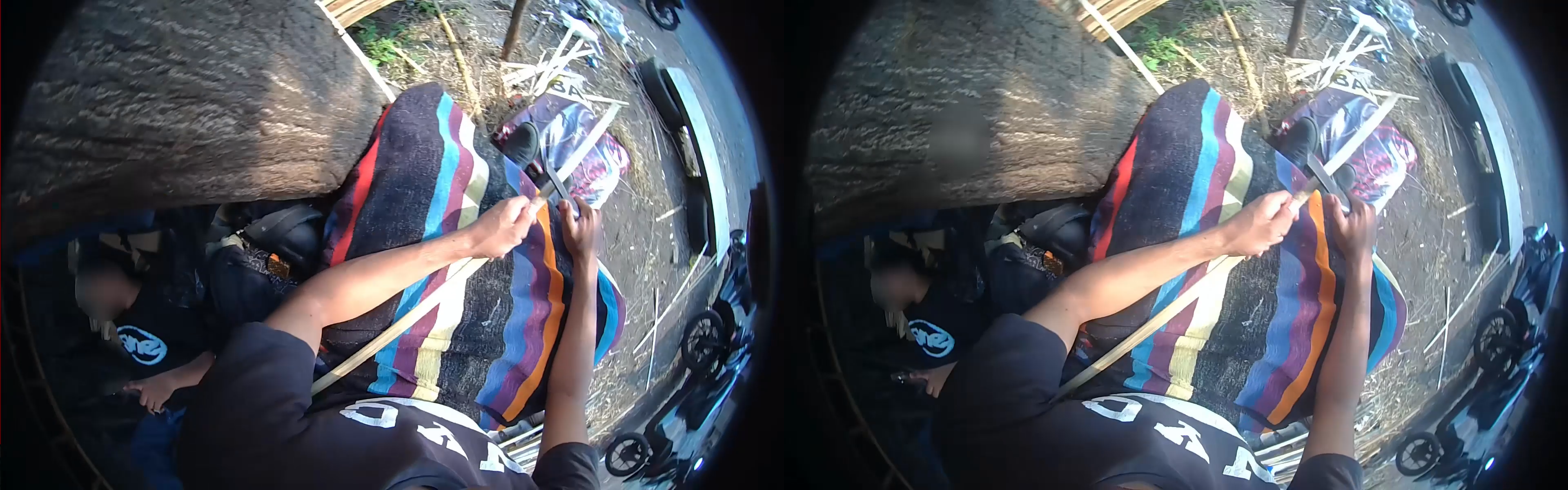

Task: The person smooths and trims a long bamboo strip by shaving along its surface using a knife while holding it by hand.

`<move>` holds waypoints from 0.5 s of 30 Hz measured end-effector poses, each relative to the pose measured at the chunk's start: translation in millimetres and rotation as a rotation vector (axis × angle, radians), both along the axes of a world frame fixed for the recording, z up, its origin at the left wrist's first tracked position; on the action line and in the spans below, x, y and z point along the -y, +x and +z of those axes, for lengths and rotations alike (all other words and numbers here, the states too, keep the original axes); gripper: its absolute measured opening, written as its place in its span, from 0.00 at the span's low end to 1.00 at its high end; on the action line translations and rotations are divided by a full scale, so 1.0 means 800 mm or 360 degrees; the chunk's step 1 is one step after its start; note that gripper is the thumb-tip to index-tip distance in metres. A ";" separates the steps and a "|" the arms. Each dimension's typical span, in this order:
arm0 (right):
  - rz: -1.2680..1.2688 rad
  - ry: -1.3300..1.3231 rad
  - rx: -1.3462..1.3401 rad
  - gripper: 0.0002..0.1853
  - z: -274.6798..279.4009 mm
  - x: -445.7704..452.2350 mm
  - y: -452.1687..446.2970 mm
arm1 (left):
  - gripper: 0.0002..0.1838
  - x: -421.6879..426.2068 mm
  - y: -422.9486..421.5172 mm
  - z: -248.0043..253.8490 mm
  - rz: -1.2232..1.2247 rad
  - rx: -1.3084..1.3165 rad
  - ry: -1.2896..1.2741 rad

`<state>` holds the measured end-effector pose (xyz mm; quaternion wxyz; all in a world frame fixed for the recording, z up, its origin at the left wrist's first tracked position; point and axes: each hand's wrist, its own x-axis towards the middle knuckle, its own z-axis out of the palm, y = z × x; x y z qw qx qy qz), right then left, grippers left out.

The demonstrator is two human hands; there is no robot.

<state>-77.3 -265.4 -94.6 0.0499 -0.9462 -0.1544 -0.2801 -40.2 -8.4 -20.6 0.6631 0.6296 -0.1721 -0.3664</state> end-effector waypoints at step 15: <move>-0.0665 0.0921 -0.0644 0.39 0.047 0.005 0.014 | 0.17 -0.004 -0.008 0.025 -0.0112 -0.0332 0.0068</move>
